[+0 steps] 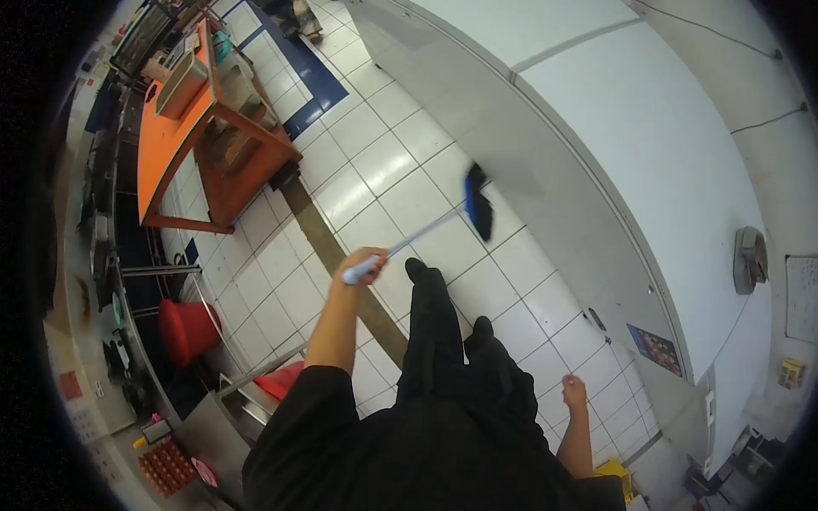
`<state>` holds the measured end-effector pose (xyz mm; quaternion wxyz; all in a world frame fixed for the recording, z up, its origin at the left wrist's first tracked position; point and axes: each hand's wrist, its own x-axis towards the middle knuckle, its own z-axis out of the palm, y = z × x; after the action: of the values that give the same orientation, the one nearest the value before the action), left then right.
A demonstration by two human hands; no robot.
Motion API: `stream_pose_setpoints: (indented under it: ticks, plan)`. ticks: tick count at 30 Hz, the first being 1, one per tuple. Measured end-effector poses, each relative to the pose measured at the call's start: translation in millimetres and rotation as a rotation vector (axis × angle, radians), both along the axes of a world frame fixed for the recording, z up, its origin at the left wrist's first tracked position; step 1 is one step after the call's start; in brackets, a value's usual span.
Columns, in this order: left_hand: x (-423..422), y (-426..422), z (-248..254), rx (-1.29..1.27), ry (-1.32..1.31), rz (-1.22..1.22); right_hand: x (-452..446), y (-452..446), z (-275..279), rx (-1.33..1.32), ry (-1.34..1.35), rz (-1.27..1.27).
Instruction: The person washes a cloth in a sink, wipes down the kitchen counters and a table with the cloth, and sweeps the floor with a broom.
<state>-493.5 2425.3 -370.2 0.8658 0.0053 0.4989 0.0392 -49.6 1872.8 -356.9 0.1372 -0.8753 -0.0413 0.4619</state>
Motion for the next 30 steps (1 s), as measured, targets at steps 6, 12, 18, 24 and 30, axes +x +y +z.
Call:
stream_pose_setpoints:
  ticks: [6, 12, 18, 24, 30]
  plan:
    - [-200, 81, 45, -0.028, 0.056, 0.562, -72, 71, 21, 0.049, 0.019, 0.481]
    - [-361, 49, 66, 0.045, 0.265, 0.807, -84, 252, 15, 0.198, 0.181, 0.725]
    - [-358, 13, 94, 0.174, 0.440, 0.697, -85, 430, 27, 0.156, 0.217, 0.085]
    - [-219, 72, 119, 0.272, 0.139, 0.908, -108, 541, -1, -0.035, 0.277, 0.286]
    - [-196, 240, 34, 0.097, 0.031, 0.899, -124, 715, -42, -0.001, 0.380, 0.698]
